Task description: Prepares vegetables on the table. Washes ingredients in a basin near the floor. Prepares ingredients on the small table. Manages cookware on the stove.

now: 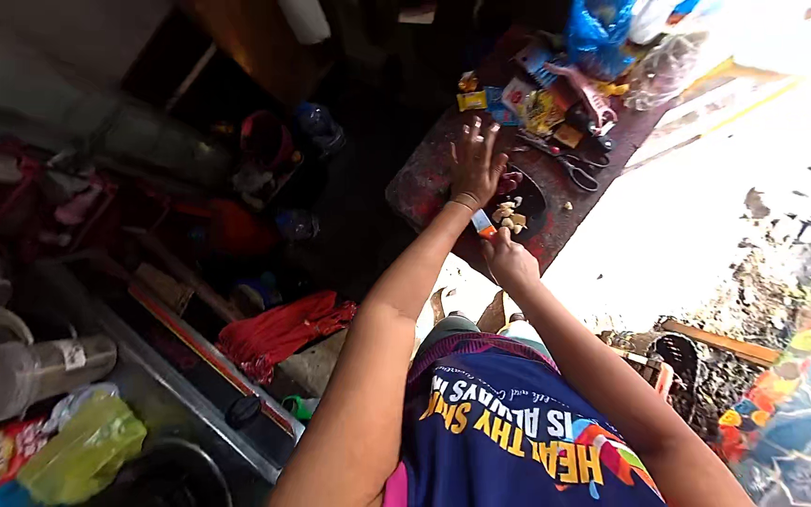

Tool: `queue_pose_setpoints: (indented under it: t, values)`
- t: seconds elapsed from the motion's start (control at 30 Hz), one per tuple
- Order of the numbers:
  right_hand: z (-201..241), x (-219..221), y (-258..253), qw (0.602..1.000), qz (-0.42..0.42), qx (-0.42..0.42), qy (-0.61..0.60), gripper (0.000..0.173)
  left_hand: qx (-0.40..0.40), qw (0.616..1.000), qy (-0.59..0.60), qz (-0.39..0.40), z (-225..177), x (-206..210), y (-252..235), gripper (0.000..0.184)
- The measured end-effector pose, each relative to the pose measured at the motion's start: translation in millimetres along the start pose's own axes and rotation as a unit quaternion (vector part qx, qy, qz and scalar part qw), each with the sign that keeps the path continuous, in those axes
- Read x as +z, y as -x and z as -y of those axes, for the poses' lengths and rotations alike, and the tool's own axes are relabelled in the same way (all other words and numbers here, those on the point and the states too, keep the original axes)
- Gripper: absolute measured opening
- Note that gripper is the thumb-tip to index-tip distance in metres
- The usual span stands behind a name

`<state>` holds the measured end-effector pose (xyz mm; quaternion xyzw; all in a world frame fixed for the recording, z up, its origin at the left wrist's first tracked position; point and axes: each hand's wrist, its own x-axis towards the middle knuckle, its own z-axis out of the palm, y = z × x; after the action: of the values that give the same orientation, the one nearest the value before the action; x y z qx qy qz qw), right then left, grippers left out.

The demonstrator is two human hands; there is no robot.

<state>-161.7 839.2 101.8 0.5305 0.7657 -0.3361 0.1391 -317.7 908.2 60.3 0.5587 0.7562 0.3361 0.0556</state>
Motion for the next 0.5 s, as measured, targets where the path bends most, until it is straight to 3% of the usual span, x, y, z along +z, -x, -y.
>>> queue_pose_setpoints:
  t: [0.1, 0.23, 0.3, 0.37, 0.43, 0.5]
  values:
    - [-2, 5, 4, 1.0, -0.004, -0.029, 0.01, 0.048, 0.008, 0.997, 0.046, -0.055, -20, -43, -21, 0.055]
    - [1, 8, -4, 0.998, 0.023, -0.002, 0.065, 0.044, 0.109, 0.974, 0.037, -0.195, -65, -93, -45, 0.053]
    - [4, 7, -3, 0.997, 0.033, 0.012, 0.065, 0.043, 0.136, 0.963, 0.02, -0.231, -72, -96, -39, 0.052]
    - [5, 7, -5, 0.997, 0.04, 0.021, 0.062, 0.043, 0.123, 0.973, -0.017, -0.194, -43, -54, -15, 0.047]
    - [6, 11, -5, 0.997, 0.044, 0.033, 0.05, 0.046, 0.082, 0.99, -0.058, -0.1, 3, 3, 21, 0.05]
    - [7, 4, -13, 0.998, 0.035, 0.024, 0.04, 0.046, 0.077, 0.993, -0.082, -0.016, 17, 19, 15, 0.053]
